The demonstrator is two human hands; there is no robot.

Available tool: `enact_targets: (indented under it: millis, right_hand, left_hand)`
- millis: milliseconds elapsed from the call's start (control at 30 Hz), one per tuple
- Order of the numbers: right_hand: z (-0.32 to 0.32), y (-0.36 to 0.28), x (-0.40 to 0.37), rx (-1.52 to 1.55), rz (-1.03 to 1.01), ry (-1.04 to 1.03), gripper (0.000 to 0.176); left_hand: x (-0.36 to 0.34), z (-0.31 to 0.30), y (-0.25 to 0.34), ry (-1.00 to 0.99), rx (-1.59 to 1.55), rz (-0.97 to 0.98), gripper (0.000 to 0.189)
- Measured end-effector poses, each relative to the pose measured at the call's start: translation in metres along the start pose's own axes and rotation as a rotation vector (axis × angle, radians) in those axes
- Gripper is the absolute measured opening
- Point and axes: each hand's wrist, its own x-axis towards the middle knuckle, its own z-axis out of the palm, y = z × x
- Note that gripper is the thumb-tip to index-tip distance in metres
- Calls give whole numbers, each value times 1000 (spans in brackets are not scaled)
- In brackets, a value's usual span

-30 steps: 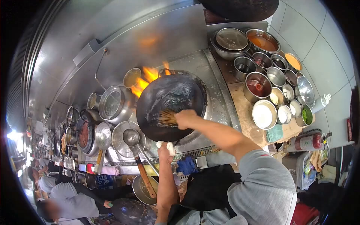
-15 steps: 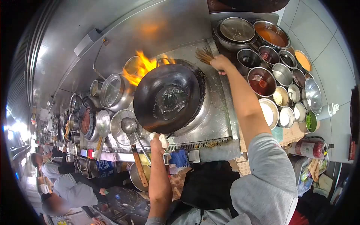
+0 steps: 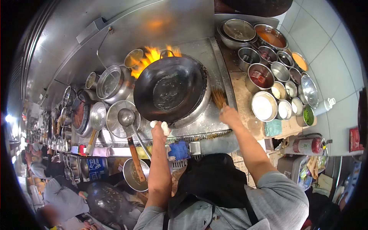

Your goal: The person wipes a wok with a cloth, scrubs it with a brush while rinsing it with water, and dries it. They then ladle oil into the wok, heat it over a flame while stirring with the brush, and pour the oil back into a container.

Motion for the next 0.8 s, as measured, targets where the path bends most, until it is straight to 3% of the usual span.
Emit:
enact_targets:
  millis: [167,233,367,433,533,667,800]
  right_hand:
    - [15,1,-89,-30,57,-100,67]
    - [21,2,-111,-55,-28,-140,64]
    - [17,6,-137,46,-114,-10,61]
    - [12,0,-152,246,8,52,57]
    - [53,16,-131,425,170,14,57]
    - [34,5,-160,458,121,84,60]
    - [82,33,-139,585,149,65,61]
  left_hand:
    - [7,-4,-6,-60,-77,22,17]
    - [4,-3,-6,-65,-56,35,16]
    - [-16,-1,-5,-52,-53,109,15]
    - [-20,-6,-6,-18,-12,117,13]
    - [-46,-10,0,23,47,103,12]
    - [-58,-28,-3,86,98,211,15]
    - [-73,-44,4,28,51,262,18]
